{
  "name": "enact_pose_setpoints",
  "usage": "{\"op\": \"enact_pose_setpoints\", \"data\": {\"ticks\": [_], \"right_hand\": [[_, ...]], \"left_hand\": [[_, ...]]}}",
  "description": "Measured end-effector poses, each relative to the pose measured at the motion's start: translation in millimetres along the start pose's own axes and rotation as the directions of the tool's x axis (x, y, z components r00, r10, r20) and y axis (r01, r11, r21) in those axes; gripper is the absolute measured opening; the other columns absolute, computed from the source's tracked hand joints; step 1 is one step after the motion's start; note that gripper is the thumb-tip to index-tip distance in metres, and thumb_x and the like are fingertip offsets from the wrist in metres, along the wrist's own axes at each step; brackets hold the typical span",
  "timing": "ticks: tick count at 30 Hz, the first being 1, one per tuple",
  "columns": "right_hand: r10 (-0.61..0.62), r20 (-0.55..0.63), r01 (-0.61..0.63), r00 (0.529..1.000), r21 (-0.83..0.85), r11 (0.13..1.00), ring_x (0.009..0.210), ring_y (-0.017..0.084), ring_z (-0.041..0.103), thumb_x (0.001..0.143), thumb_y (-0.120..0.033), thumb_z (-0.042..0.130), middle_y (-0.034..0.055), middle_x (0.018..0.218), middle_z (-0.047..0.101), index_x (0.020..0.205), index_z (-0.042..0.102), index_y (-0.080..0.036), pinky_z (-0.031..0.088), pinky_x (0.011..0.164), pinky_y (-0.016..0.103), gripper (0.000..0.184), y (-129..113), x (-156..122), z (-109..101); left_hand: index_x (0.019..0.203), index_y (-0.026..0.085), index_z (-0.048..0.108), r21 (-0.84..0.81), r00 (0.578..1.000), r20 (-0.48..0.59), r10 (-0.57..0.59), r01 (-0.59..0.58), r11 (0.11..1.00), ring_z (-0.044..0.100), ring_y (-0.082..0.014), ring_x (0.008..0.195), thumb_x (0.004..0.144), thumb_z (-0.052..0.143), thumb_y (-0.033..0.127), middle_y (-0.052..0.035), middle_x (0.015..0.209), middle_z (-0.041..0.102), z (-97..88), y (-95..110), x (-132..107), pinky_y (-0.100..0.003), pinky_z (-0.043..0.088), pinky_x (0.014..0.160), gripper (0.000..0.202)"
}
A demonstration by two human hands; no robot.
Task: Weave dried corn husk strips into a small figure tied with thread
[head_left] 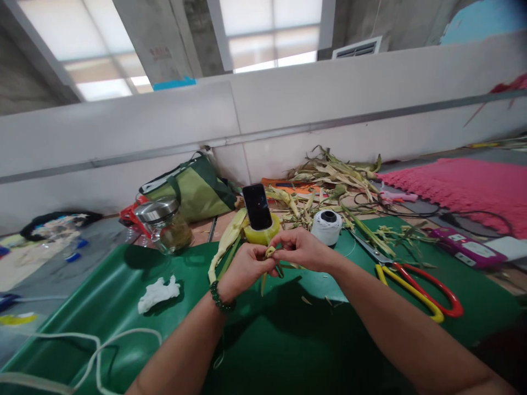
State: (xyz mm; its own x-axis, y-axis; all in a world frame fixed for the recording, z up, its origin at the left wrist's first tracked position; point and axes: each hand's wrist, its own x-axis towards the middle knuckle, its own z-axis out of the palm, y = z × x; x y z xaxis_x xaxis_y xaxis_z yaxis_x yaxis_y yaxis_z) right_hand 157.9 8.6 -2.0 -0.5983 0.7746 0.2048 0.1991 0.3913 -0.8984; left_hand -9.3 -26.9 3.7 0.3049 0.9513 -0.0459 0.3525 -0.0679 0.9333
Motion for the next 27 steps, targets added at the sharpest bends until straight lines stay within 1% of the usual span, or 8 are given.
{"op": "enact_pose_setpoints", "data": {"ticks": [5, 8, 11, 14, 16, 21, 24, 27], "right_hand": [[-0.027, -0.157, -0.021, 0.987, -0.295, 0.955, 0.044, 0.006, 0.036, 0.070, -0.017, 0.060, -0.0072, 0.047, 0.042, 0.069, 0.064, -0.016, 0.025, 0.044, 0.019, 0.005, -0.4, -2.7, 9.0], [-0.174, -0.255, 0.021, 0.951, -0.508, 0.861, 0.057, 0.009, 0.046, 0.067, -0.014, 0.060, -0.0022, 0.062, 0.054, 0.067, 0.062, -0.017, 0.030, 0.052, 0.021, 0.004, -1.8, -4.7, 16.7], [-0.320, -0.234, 0.124, 0.918, -0.598, 0.792, 0.071, 0.013, 0.053, 0.066, -0.009, 0.057, 0.0032, 0.081, 0.060, 0.068, 0.059, -0.016, 0.036, 0.060, 0.023, 0.008, -3.3, -5.9, 21.7], [-0.347, -0.193, 0.201, 0.918, -0.527, 0.826, 0.071, 0.013, 0.053, 0.065, -0.003, 0.054, 0.0015, 0.075, 0.059, 0.070, 0.059, -0.016, 0.037, 0.062, 0.023, 0.015, -2.5, -4.7, 22.2], [-0.291, -0.223, 0.167, 0.930, -0.449, 0.878, 0.065, 0.011, 0.050, 0.064, -0.002, 0.053, -0.0009, 0.067, 0.056, 0.068, 0.058, -0.017, 0.036, 0.059, 0.022, 0.016, 0.3, -2.2, 21.3], [-0.108, -0.302, 0.042, 0.947, -0.216, 0.975, 0.056, 0.010, 0.045, 0.072, -0.013, 0.055, -0.0034, 0.060, 0.051, 0.067, 0.053, -0.017, 0.033, 0.052, 0.021, 0.007, 9.8, 6.1, 21.1], [-0.130, -0.292, 0.083, 0.948, -0.166, 0.983, 0.055, 0.010, 0.043, 0.077, -0.021, 0.054, -0.0038, 0.059, 0.049, 0.066, 0.051, -0.017, 0.033, 0.052, 0.021, 0.012, 10.6, 7.2, 23.1], [-0.185, -0.366, 0.105, 0.912, -0.227, 0.968, 0.056, 0.010, 0.044, 0.077, -0.018, 0.052, -0.0036, 0.060, 0.049, 0.067, 0.050, -0.018, 0.034, 0.053, 0.021, 0.010, 7.6, 4.1, 26.2]], "left_hand": [[0.053, 0.016, 0.064, -0.014, 0.999, -0.036, -0.031, 0.030, 0.999, 0.060, -0.0134, 0.053, 0.064, 0.060, 0.017, 0.0002, 0.053, 0.066, 3.3, 2.7, 0.7, -0.022, 0.046, 0.054, 0.012], [0.051, 0.016, 0.063, -0.002, 0.996, -0.087, -0.031, 0.031, 1.000, 0.055, -0.0110, 0.049, 0.059, 0.058, 0.011, 0.0015, 0.051, 0.064, 4.7, -0.8, 2.6, -0.020, 0.041, 0.050, 0.010], [0.047, 0.015, 0.060, 0.006, 0.993, -0.115, -0.012, 0.013, 1.000, 0.048, -0.0089, 0.047, 0.055, 0.059, 0.009, 0.0028, 0.047, 0.059, 5.5, -4.7, 3.8, -0.020, 0.036, 0.048, 0.010], [0.047, 0.014, 0.060, 0.019, 0.995, -0.098, -0.006, 0.007, 1.000, 0.048, -0.0096, 0.049, 0.056, 0.059, 0.012, 0.0022, 0.048, 0.059, 7.0, -7.4, 4.0, -0.021, 0.036, 0.050, 0.009], [0.049, 0.014, 0.061, 0.046, 0.994, -0.113, 0.003, 0.002, 0.999, 0.048, -0.0100, 0.049, 0.059, 0.057, 0.015, 0.0016, 0.048, 0.059, 8.5, -9.1, 4.3, -0.021, 0.036, 0.050, 0.011], [0.047, 0.015, 0.054, 0.220, 0.943, -0.307, 0.127, -0.059, 0.974, 0.043, -0.0093, 0.048, 0.066, 0.055, 0.023, 0.0026, 0.046, 0.053, 10.8, -13.2, 5.3, -0.021, 0.030, 0.047, 0.020], [0.050, 0.015, 0.056, 0.271, 0.922, -0.338, 0.191, -0.099, 0.957, 0.045, -0.0100, 0.050, 0.067, 0.053, 0.024, 0.0019, 0.049, 0.055, 10.9, -13.5, 4.9, -0.021, 0.031, 0.049, 0.019], [0.052, 0.015, 0.057, 0.231, 0.928, -0.303, 0.214, -0.147, 0.962, 0.044, -0.0100, 0.051, 0.070, 0.054, 0.028, 0.0023, 0.049, 0.053, 12.3, -12.4, 3.6, -0.021, 0.032, 0.050, 0.022]]}}
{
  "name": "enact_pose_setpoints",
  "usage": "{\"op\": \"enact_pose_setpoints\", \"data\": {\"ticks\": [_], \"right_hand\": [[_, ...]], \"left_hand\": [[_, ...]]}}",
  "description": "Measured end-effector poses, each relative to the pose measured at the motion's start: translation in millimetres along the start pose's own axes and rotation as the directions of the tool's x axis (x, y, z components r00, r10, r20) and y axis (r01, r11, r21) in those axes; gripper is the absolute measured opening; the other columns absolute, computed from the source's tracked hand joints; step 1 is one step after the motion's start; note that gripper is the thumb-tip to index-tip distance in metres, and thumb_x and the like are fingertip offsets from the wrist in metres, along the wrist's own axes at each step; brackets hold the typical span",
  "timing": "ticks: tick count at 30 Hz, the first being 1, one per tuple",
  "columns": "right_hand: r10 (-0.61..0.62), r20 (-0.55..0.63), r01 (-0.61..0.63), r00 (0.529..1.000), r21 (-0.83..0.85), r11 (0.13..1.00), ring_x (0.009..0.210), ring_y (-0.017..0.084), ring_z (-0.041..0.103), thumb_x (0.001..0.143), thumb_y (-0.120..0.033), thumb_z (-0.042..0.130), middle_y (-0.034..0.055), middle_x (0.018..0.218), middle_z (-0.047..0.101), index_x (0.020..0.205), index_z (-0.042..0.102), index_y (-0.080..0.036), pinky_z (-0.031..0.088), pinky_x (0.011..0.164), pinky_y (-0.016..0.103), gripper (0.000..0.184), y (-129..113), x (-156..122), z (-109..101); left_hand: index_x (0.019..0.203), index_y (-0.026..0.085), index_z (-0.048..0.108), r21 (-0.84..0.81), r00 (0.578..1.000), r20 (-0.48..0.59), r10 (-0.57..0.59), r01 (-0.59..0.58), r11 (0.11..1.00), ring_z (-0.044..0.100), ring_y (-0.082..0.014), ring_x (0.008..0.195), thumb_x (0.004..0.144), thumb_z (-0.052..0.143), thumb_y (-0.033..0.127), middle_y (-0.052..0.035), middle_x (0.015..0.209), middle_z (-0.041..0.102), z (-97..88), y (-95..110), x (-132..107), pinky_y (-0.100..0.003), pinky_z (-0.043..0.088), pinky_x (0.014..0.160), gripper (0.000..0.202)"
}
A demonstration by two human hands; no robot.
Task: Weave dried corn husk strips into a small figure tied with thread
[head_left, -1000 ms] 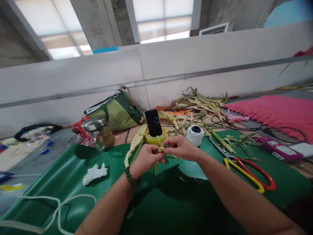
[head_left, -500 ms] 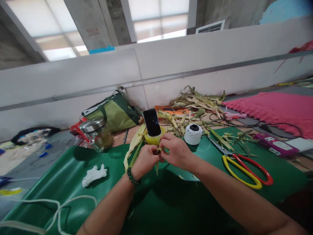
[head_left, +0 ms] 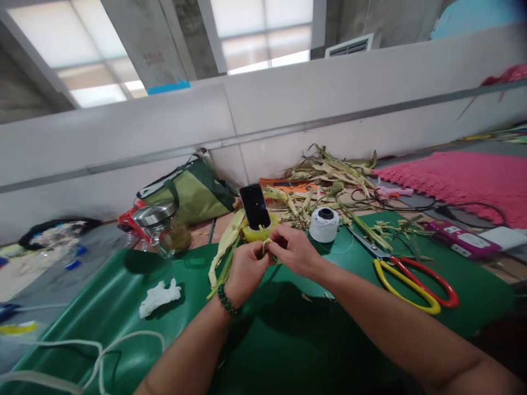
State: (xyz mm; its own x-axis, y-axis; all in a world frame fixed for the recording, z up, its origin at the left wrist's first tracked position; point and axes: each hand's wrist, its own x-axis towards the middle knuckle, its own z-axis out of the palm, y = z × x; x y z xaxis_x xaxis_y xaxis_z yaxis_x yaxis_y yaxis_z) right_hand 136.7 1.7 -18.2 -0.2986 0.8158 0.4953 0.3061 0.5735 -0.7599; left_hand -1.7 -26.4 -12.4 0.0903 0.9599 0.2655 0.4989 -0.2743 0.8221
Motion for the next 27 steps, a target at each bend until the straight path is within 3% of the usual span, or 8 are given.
{"op": "enact_pose_setpoints", "data": {"ticks": [3, 7, 10, 13, 16, 19, 23, 27], "right_hand": [[-0.089, -0.060, 0.083, 0.994, -0.096, 0.992, 0.059, 0.012, 0.048, 0.076, -0.014, 0.050, -0.0020, 0.065, 0.053, 0.079, 0.054, -0.019, 0.038, 0.059, 0.023, 0.007, -3.3, -4.0, 0.0], [-0.206, -0.011, 0.199, 0.978, -0.213, 0.957, 0.072, 0.015, 0.057, 0.076, -0.010, 0.049, 0.0042, 0.079, 0.062, 0.086, 0.060, -0.017, 0.043, 0.068, 0.026, 0.017, -3.2, -5.6, -1.2], [-0.156, 0.001, 0.153, 0.988, -0.209, 0.966, 0.067, 0.015, 0.056, 0.077, -0.010, 0.048, 0.0041, 0.076, 0.063, 0.095, 0.062, -0.015, 0.043, 0.064, 0.026, 0.024, -2.9, -5.1, -3.3], [-0.026, 0.061, 0.030, 0.998, -0.069, 0.997, 0.058, 0.012, 0.054, 0.076, -0.010, 0.050, 0.0010, 0.068, 0.063, 0.103, 0.063, -0.014, 0.042, 0.057, 0.023, 0.031, -4.0, -3.5, -7.8], [0.073, 0.187, -0.089, 0.980, 0.075, 0.993, 0.059, 0.011, 0.056, 0.074, -0.011, 0.053, 0.0015, 0.069, 0.065, 0.086, 0.068, -0.014, 0.042, 0.055, 0.021, 0.019, -4.6, -1.2, -13.3], [0.097, 0.216, -0.112, 0.972, 0.058, 0.992, 0.057, 0.010, 0.053, 0.078, -0.017, 0.055, 0.0006, 0.063, 0.062, 0.072, 0.067, -0.015, 0.040, 0.052, 0.021, 0.014, -3.5, 0.6, -17.3], [-0.096, 0.063, 0.102, 0.993, -0.093, 0.990, 0.065, 0.012, 0.052, 0.078, -0.019, 0.060, 0.0013, 0.069, 0.058, 0.069, 0.068, -0.018, 0.041, 0.059, 0.023, 0.013, -1.8, 1.6, -19.4], [-0.357, -0.043, 0.358, 0.933, 0.019, 0.934, 0.074, 0.014, 0.054, 0.084, -0.027, 0.060, 0.0037, 0.077, 0.056, 0.075, 0.071, -0.019, 0.046, 0.067, 0.027, 0.016, -10.6, 0.1, -19.3]], "left_hand": [[0.048, 0.016, 0.049, -0.024, 1.000, -0.028, 0.011, -0.011, 1.000, 0.035, -0.0085, 0.050, 0.070, 0.057, 0.033, 0.0045, 0.047, 0.041, 1.7, 2.2, -1.7, -0.021, 0.028, 0.048, 0.029], [0.048, 0.016, 0.045, 0.009, 0.999, -0.041, 0.020, -0.020, 1.000, 0.033, -0.0080, 0.051, 0.071, 0.057, 0.031, 0.0051, 0.048, 0.037, 3.6, 4.4, -2.9, -0.021, 0.028, 0.049, 0.030], [0.049, 0.016, 0.044, 0.088, 0.998, -0.018, 0.054, -0.053, 0.995, 0.035, -0.0081, 0.051, 0.073, 0.054, 0.028, 0.0049, 0.049, 0.038, 4.1, 3.6, -3.0, -0.021, 0.028, 0.050, 0.030], [0.049, 0.016, 0.044, 0.246, 0.995, -0.007, 0.102, -0.097, 0.964, 0.038, -0.0086, 0.051, 0.076, 0.053, 0.025, 0.0039, 0.049, 0.043, 3.5, 0.5, -2.4, -0.021, 0.029, 0.051, 0.030], [0.054, 0.016, 0.051, 0.437, 0.991, 0.010, 0.132, -0.124, 0.891, 0.045, -0.0106, 0.053, 0.078, 0.053, 0.017, 0.0007, 0.054, 0.053, 2.3, -1.9, -1.8, -0.023, 0.031, 0.054, 0.024], [0.065, 0.016, 0.060, 0.574, 0.990, 0.065, 0.128, -0.142, 0.806, 0.053, -0.0145, 0.060, 0.080, 0.051, 0.015, -0.0052, 0.065, 0.064, 1.9, -1.5, -2.1, -0.025, 0.035, 0.059, 0.018], [0.068, 0.014, 0.063, 0.614, 0.987, 0.145, 0.065, -0.141, 0.776, 0.057, -0.0174, 0.062, 0.084, 0.048, 0.016, -0.0093, 0.068, 0.066, 6.6, -2.3, -3.3, -0.028, 0.036, 0.060, 0.022], [0.058, 0.015, 0.062, 0.375, 0.954, 0.295, 0.048, -0.162, 0.913, 0.054, -0.0151, 0.056, 0.077, 0.057, 0.017, -0.0052, 0.058, 0.062, 18.8, -9.9, -5.9, -0.026, 0.036, 0.056, 0.019]]}}
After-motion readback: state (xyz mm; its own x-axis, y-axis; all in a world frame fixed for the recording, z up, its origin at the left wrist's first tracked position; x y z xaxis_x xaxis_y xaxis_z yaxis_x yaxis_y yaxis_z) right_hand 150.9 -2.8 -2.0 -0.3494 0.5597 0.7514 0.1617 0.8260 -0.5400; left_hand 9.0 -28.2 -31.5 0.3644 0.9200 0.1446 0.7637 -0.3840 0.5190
